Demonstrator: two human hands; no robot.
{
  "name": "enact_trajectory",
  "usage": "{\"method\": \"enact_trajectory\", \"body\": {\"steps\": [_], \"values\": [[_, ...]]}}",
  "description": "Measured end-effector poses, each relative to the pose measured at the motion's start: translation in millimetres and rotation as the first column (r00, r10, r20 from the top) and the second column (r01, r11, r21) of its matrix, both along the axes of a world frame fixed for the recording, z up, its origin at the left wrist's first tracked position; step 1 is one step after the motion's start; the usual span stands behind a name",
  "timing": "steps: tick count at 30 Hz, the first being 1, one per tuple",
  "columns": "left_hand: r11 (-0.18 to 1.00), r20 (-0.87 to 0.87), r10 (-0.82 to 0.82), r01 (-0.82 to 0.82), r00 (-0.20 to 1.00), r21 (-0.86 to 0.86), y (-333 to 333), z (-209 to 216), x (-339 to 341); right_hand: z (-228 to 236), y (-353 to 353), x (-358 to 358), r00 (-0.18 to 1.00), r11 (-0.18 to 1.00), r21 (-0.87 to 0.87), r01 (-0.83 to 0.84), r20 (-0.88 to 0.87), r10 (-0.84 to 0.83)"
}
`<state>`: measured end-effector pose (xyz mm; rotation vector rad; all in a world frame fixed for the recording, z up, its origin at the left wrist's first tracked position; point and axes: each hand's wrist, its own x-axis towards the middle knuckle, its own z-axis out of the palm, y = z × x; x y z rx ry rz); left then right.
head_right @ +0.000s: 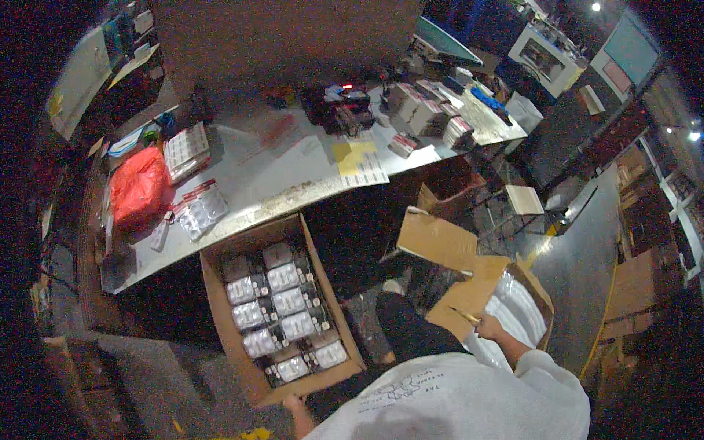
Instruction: The person opens a large cardboard box containing bubble-wrapped plastic mixing palettes. They remove several palettes, unwrap them, and apply printed labels to each one using a label printer at a workbench. The labeled palettes are placed on the table.
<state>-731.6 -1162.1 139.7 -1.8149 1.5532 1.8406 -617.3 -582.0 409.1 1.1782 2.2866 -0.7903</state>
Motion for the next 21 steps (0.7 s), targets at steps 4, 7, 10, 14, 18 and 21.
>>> {"method": "enact_trajectory", "body": {"steps": [4, 7, 10, 14, 18, 21], "values": [[0.987, 0.156, -0.033, 0.057, 0.987, -0.151, -3.4, -13.7, 9.0, -22.0, 12.3, 5.6, 0.912, 0.904, 0.176, -0.391, 0.204, 0.355], [0.966, 0.316, 0.038, 0.046, 0.948, -0.254, 0.3, -15.0, 11.7, -60.2, 37.5, 19.5, 0.811, 0.856, 0.013, -0.516, 0.33, 0.484], [0.959, 0.309, -0.085, 0.162, 0.947, -0.233, 33.5, -2.7, -4.1, -110.4, 92.3, -27.4, 0.773, 0.833, -0.126, -0.539, 0.318, 0.549], [0.928, 0.27, -0.305, 0.349, 0.913, -0.133, 129.9, 20.7, -53.6, -151.8, 167.3, -184.1, 0.819, 0.855, -0.235, -0.462, 0.255, 0.513], [0.798, 0.194, -0.592, 0.603, 0.783, 0.0, 210.8, 47.7, -98.2, -124.7, 189.4, -317.3, 0.995, 0.922, -0.388, -0.007, -0.094, -0.032], [0.67, 0.099, -0.74, 0.742, 0.665, 0.03, 236.9, 59.4, -131.8, -94.3, 190.9, -360.8, 0.934, 0.88, -0.453, 0.144, -0.232, -0.272]]}}
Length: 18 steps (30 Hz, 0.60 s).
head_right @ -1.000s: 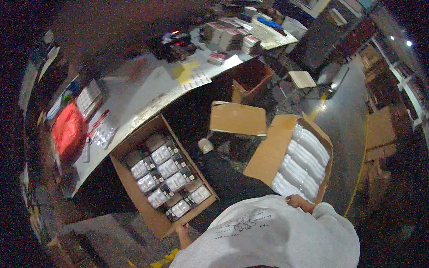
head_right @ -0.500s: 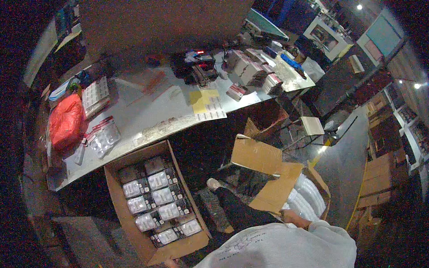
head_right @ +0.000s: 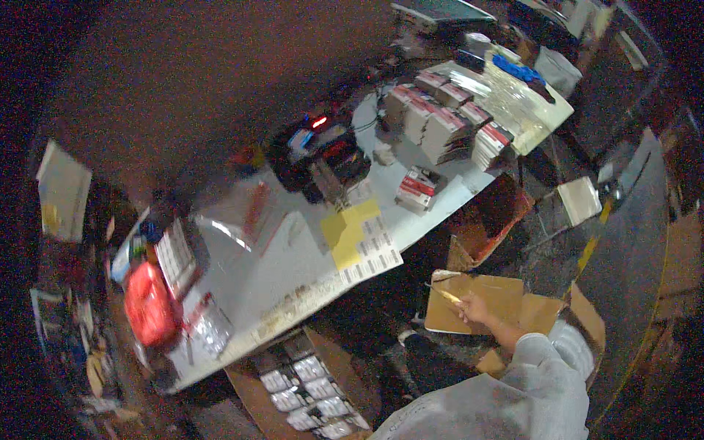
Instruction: The person opens a large cardboard box containing bubble-wrapped plastic mixing palettes. They remove several palettes, unwrap them, and apply printed labels to each one using a label printer at a workbench. The labeled palettes are placed on the table.
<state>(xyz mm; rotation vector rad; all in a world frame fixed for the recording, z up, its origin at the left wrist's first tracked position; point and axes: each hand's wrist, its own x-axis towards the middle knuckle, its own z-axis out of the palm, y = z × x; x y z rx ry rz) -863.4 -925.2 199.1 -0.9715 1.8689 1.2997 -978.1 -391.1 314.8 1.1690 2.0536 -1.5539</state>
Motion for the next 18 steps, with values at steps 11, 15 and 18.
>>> {"method": "enact_trajectory", "body": {"steps": [11, 15, 18], "values": [[0.99, -0.205, -0.143, 0.144, 0.968, -0.012, 30.7, 58.4, -199.6, -15.4, -14.3, -35.0, 0.958, 0.778, -0.571, 0.264, 0.061, -0.28], [0.959, -0.645, -0.165, -0.032, 0.746, -0.283, 69.6, 90.4, -281.5, 18.2, -46.0, -120.9, 0.981, 0.977, -0.101, -0.188, 0.017, 0.191], [0.927, -0.71, -0.165, -0.138, 0.685, -0.349, 82.8, 99.8, -359.7, 54.6, -82.6, -198.1, 0.984, 0.965, -0.201, -0.168, 0.03, 0.178]]}}
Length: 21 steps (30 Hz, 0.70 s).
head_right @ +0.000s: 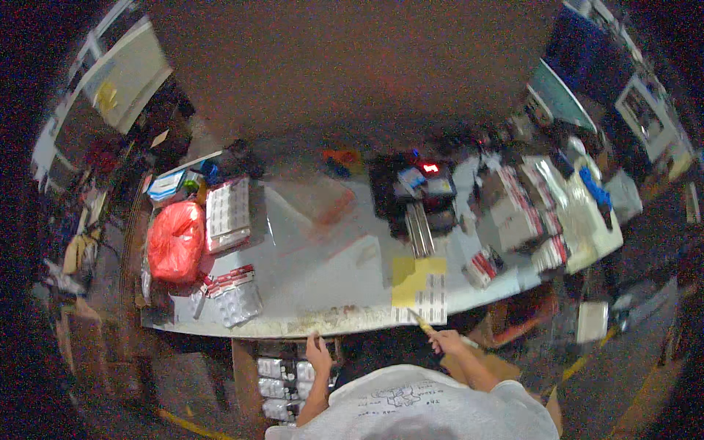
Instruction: The person opens a large cardboard box containing bubble-wrapped plastic mixing palettes. They remove several palettes, unwrap them, and apply printed labels to each one using a label printer at a workbench. The labeled palettes are placed on the table.
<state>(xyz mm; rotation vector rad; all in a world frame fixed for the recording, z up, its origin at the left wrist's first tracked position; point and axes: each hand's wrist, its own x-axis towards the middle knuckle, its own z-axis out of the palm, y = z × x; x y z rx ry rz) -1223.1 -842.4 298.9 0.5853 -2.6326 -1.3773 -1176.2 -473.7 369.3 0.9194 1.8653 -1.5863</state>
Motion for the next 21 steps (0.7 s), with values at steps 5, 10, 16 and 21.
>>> {"method": "enact_trajectory", "body": {"steps": [5, 10, 16, 21], "values": [[0.932, 0.004, -0.003, 0.004, 1.0, -0.363, -30.2, -20.7, -145.3, 12.2, -59.1, -177.6, 0.952, 0.966, 0.088, -0.242, -0.173, 0.254], [0.851, 0.181, 0.147, -0.031, 0.973, -0.524, -42.4, -57.6, -222.9, -44.6, -116.5, -378.9, 0.785, 0.744, 0.516, -0.424, -0.2, 0.586], [0.788, 0.098, 0.119, -0.033, 0.988, -0.615, -38.4, -68.1, -222.0, -78.2, -165.9, -585.6, 0.722, 0.691, 0.612, -0.385, -0.267, 0.638], [0.797, 0.179, 0.117, 0.016, 0.977, -0.604, -42.3, -58.9, -229.6, -69.1, -192.2, -661.3, 0.808, 0.965, -0.128, 0.231, -0.527, -0.263]]}}
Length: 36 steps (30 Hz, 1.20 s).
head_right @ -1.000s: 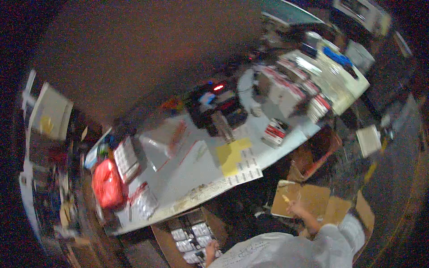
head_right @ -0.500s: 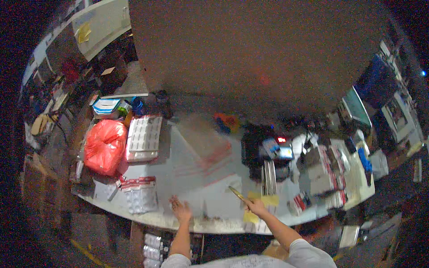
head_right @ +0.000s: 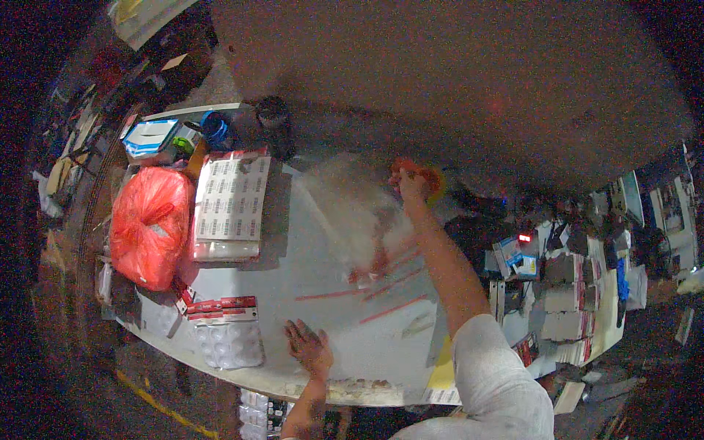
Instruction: The person opens a large cardboard box containing bubble-wrapped plastic mixing palettes. They remove several palettes, unwrap them, and apply printed labels to each one using a label printer at a workbench. The labeled palettes are placed on the table.
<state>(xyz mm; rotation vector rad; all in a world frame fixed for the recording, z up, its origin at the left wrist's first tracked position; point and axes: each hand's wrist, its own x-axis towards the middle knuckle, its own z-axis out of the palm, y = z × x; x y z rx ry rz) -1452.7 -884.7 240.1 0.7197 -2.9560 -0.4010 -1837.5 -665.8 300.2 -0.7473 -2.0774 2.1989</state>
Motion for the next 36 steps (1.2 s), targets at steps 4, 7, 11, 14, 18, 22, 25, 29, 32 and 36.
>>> {"method": "enact_trajectory", "body": {"steps": [4, 7, 11, 14, 18, 22, 25, 29, 32, 36], "values": [[1.0, -0.018, 0.011, -0.011, 1.0, 0.006, 2.9, 1.1, 0.2, 2.2, -5.0, 86.0, 0.913, 0.948, 0.312, -0.065, -0.364, 0.183], [1.0, -0.039, 0.02, -0.02, 0.999, 0.015, 3.0, 0.3, 3.8, 8.0, -5.2, 231.0, 0.87, 0.659, 0.651, -0.377, 0.003, 0.494], [0.995, -0.088, -0.02, 0.012, 0.996, -0.097, 2.8, -2.3, 1.2, 36.7, 26.8, 421.0, 0.532, 0.444, 0.296, -0.846, 0.422, 0.734], [0.991, -0.045, -0.003, -0.003, 0.999, -0.135, 4.9, -4.7, 2.6, 61.4, 81.3, 517.4, 0.388, 0.365, 0.135, -0.921, 0.373, 0.843], [0.937, 0.077, -0.069, 0.091, 0.995, -0.336, 2.8, -10.4, 1.1, 87.7, 168.2, 603.9, 0.426, 0.251, 0.373, -0.893, 0.521, 0.74], [0.726, 0.362, -0.221, 0.401, 0.906, -0.559, -13.5, -27.3, -4.0, 113.8, 207.0, 727.4, 0.691, 0.727, 0.571, -0.381, 0.699, -0.187], [0.56, 0.681, -0.202, 0.653, 0.704, -0.509, -35.2, -44.6, -13.9, 96.3, 192.8, 788.2, 0.423, 0.783, 0.472, -0.405, 0.856, -0.297], [0.72, 0.594, -0.392, 0.636, 0.702, -0.277, -30.7, -54.6, -1.2, 36.7, 186.2, 811.5, 0.401, 0.846, 0.129, -0.518, 0.91, 0.106], [0.922, 0.474, -0.314, 0.383, 0.822, -0.052, 21.9, -47.4, 50.4, -35.0, 219.6, 805.4, 0.61, 0.875, 0.297, -0.383, 0.792, -0.001], [0.93, 0.405, -0.369, 0.332, 0.837, 0.161, 128.6, -28.5, 111.1, -159.4, 308.9, 785.1, 0.702, 0.941, 0.275, -0.195, 0.709, -0.062]]}}
